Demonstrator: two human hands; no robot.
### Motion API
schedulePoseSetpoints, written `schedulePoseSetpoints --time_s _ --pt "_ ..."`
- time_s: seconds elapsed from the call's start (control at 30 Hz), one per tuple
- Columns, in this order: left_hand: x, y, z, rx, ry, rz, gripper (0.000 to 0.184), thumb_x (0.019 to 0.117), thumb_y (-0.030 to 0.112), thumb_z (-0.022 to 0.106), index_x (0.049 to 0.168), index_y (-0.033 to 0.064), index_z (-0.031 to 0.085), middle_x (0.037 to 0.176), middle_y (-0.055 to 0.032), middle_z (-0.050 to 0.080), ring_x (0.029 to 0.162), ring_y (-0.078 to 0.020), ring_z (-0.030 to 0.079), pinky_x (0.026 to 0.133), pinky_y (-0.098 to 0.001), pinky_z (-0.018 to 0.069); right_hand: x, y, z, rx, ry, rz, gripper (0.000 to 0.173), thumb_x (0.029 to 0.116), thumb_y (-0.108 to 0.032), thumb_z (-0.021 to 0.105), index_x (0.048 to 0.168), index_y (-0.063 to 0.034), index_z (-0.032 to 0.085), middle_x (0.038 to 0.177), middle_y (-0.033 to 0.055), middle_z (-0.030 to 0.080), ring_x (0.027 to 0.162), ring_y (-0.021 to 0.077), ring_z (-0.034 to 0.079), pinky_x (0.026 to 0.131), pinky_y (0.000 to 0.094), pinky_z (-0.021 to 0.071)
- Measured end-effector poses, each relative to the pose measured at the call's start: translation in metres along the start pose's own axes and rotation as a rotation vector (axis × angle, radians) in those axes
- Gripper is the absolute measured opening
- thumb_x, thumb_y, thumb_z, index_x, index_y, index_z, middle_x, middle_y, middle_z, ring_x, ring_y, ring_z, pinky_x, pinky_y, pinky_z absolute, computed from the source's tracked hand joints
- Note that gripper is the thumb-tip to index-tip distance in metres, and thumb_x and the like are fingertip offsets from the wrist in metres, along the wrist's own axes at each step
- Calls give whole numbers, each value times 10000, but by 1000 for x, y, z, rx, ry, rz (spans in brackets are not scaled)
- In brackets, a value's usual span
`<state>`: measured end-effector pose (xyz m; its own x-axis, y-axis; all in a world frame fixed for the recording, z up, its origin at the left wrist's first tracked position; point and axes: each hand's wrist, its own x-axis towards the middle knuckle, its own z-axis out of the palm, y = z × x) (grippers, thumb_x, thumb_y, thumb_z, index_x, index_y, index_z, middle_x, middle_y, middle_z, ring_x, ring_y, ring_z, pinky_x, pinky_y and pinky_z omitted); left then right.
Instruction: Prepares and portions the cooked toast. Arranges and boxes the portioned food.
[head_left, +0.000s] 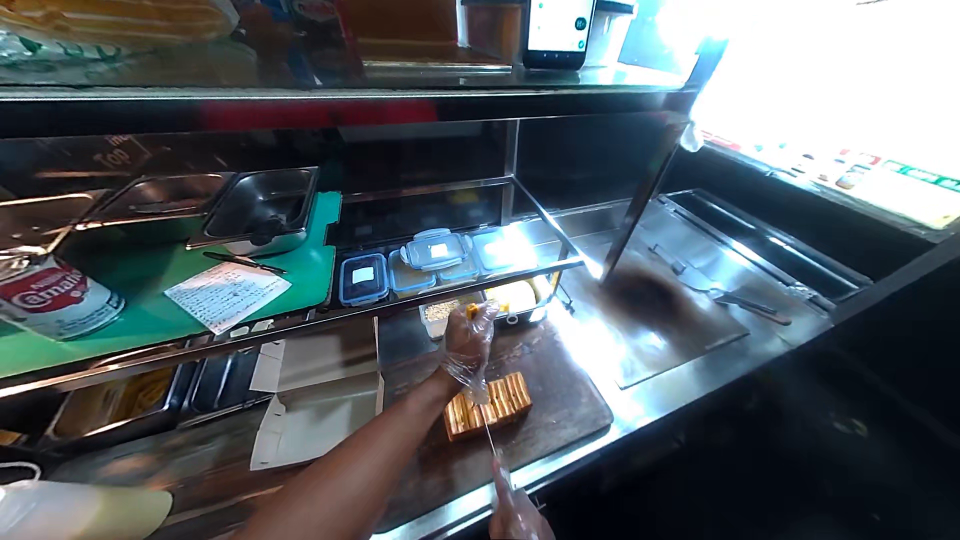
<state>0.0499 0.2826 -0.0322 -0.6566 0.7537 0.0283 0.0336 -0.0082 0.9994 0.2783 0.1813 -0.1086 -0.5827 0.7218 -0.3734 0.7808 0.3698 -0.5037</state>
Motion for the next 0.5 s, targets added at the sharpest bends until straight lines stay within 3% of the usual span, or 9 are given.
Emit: schedulePoseSetpoints --time_s 0.07,0.13,0.17,0.27,0.43,0.5 --pt "-1 -9 2 30 0 11 286 1033 339 575 855 126 644 599 -6 499 486 -116 458 479 -292 427 28 -20 -10 -47 -94 73 650 1055 -179 419 1655 -319 211 1234 171 713 981 343 744 860 553 597" --pt "-2 -14 1 49 3 11 282 1030 329 579 850 119 635 614 -8 502 503 -114 461 490 -294 424 29 -22 -14 -58 -128 100 643 1060 -180 412 1654 -319 210 1322 154 683 1050 335 734 901 551 587" --pt "-4 -16 -1 58 -16 -16 269 1039 334 569 884 121 624 644 -5 492 532 -109 457 514 -293 427 23 -19 -12 -59 -139 110 637 1055 -180 409 1651 -315 228 1292 169 688 1031 347 732 883 559 587" --pt "5 -27 2 94 51 -20 337 1032 351 573 814 101 636 605 -29 507 504 -138 466 501 -329 425 19 -14 -4 -52 -140 82 616 1055 -178 404 1648 -263 260 1207 195 709 1011 358 731 880 554 584" --pt "6 -31 2 96 56 7 369 1029 366 575 749 129 617 563 -6 479 477 -120 445 481 -310 405 58 -36 -7 -122 -193 129 625 1091 -241 374 1666 -302 139 1193 173 720 1054 352 723 917 548 574" --pt "8 -37 -1 86 63 14 378 1021 392 578 751 132 619 561 -7 478 471 -128 444 473 -317 405 36 -27 -9 -114 -170 107 621 1069 -206 399 1657 -288 214 1191 183 726 1007 363 737 874 562 587"
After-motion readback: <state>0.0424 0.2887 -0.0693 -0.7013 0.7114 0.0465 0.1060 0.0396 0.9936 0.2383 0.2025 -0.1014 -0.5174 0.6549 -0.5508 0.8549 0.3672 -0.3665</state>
